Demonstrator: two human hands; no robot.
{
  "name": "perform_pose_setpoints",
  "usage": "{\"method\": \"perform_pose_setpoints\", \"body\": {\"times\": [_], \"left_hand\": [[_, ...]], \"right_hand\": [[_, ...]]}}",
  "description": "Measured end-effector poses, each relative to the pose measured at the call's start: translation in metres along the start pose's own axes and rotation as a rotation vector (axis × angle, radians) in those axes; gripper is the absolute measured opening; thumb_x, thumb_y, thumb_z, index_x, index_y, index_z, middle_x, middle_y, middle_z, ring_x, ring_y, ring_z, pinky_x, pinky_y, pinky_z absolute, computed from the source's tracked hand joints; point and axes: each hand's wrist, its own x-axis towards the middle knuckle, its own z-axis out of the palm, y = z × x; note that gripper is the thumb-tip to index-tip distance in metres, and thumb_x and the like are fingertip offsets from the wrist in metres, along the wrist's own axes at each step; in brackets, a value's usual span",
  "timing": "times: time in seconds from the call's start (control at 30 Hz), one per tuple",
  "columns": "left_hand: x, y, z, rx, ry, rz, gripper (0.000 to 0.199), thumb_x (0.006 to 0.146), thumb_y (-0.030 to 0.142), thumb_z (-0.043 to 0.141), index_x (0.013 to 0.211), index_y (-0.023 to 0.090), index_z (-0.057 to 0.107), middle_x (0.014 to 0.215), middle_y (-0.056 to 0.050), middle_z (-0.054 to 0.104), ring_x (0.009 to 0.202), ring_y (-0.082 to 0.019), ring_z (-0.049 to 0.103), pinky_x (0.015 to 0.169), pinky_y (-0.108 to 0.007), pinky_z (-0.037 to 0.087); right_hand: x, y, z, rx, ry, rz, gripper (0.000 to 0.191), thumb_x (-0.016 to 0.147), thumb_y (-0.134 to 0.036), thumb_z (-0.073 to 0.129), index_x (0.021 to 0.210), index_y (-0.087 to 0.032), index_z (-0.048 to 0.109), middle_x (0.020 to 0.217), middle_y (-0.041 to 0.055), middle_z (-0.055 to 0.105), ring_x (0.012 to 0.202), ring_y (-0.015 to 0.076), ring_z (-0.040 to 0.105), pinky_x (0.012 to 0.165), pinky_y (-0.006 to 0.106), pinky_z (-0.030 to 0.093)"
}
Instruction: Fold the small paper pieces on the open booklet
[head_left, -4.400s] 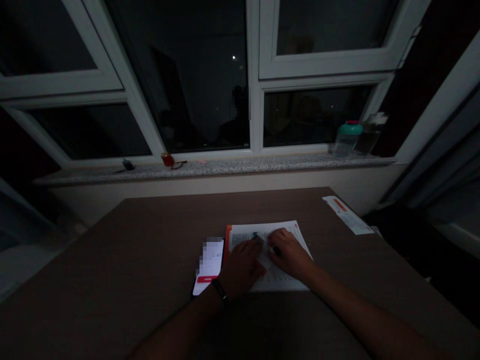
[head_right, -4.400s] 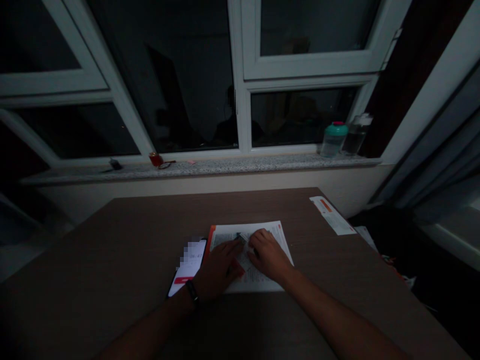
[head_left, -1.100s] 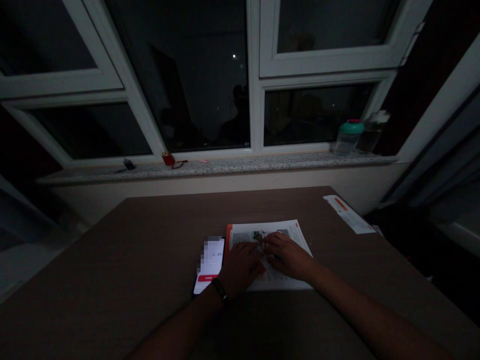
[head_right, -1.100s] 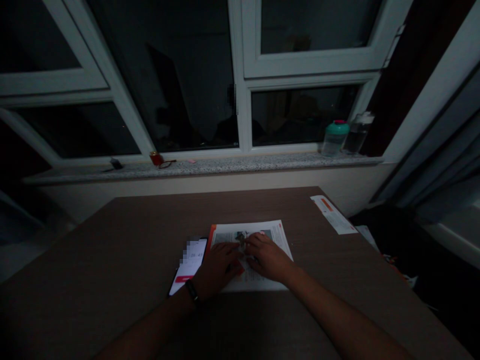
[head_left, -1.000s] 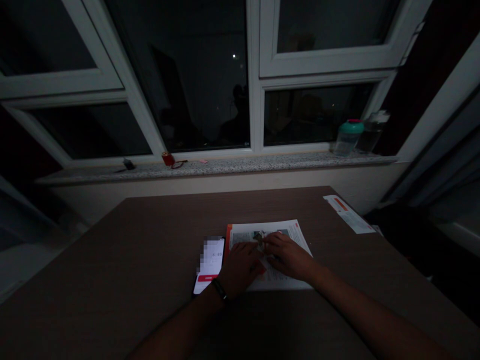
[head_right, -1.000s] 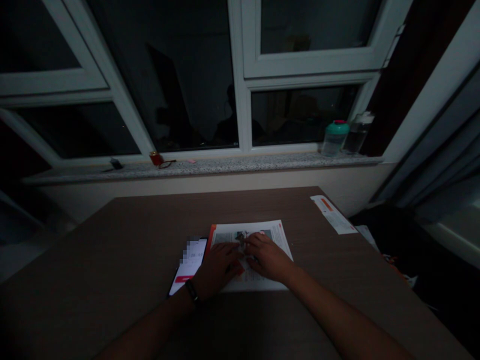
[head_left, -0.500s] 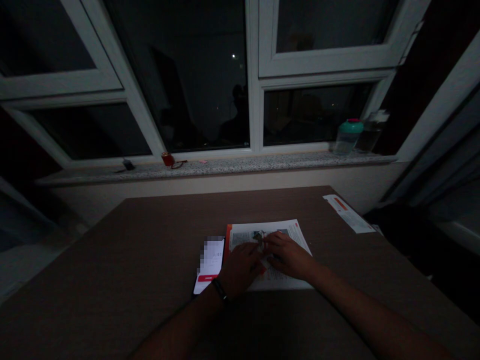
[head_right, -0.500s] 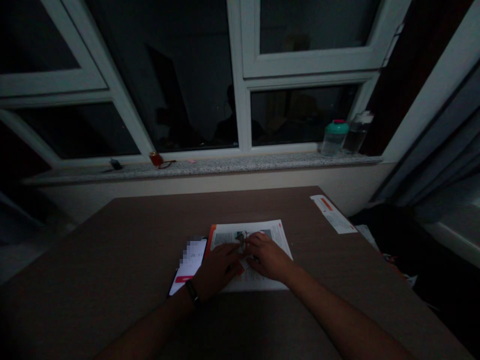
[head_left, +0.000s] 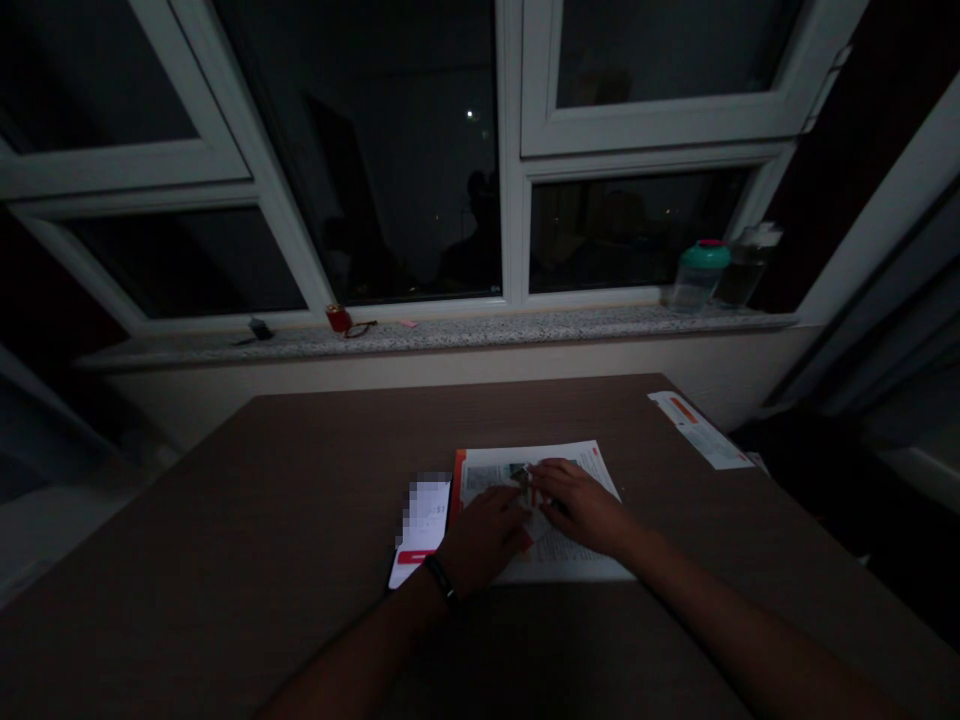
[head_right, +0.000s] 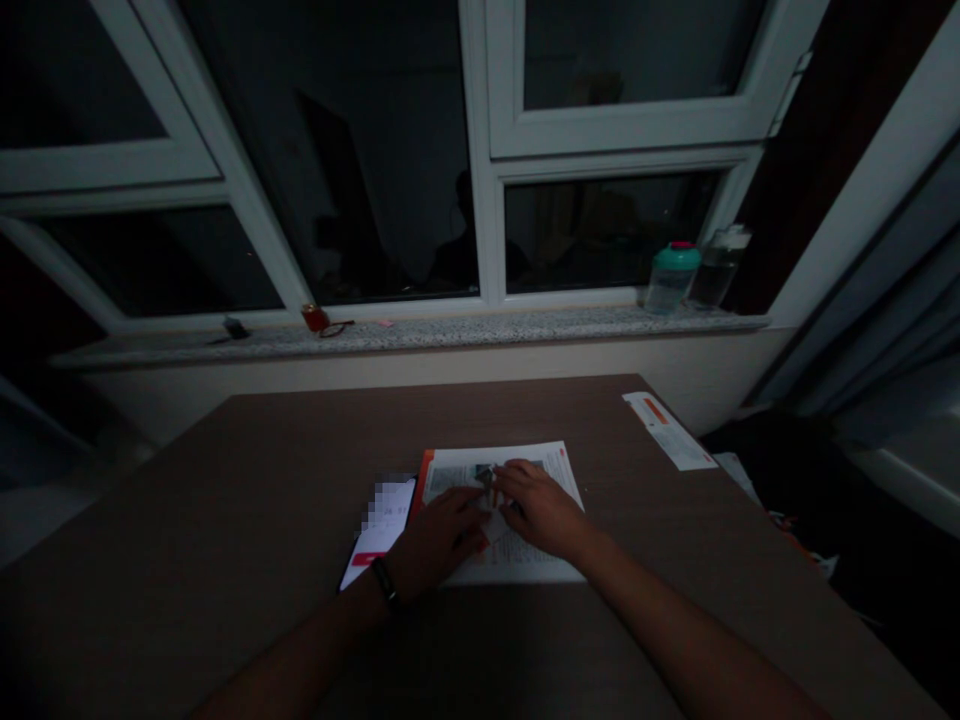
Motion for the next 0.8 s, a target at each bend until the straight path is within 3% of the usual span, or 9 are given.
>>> {"method": "perform_pose_setpoints", "body": {"times": [0.43, 0.8], "left_hand": [[0.0045, 0.0096, -0.0077, 0.09, -0.077, 0.03, 0.028, 0.091, 0.015, 0.06, 0.119, 0.02, 0.059, 0.137, -0.006, 0.054, 0.127, -0.026, 0.045, 0.107, -0.044, 0.041], [0.0028, 0.0039, 0.0013, 0.1, -0.083, 0.031, 0.042, 0.092, 0.012, 0.057, 0.132, 0.022, 0.05, 0.143, -0.004, 0.05, 0.131, -0.027, 0.043, 0.108, -0.046, 0.04]], "right_hand": [[-0.0011, -0.0027, -0.0016, -0.044, -0.077, 0.038, 0.043, 0.085, -0.013, 0.052, 0.127, -0.019, 0.058, 0.141, 0.0098, 0.052, 0.135, 0.0263, 0.037, 0.112, 0.047, 0.036], [-0.0016, -0.0026, 0.0035, -0.02, -0.052, 0.078, 0.046, 0.083, -0.011, 0.053, 0.128, -0.017, 0.055, 0.141, 0.0122, 0.05, 0.135, 0.0259, 0.037, 0.111, 0.047, 0.035]]}}
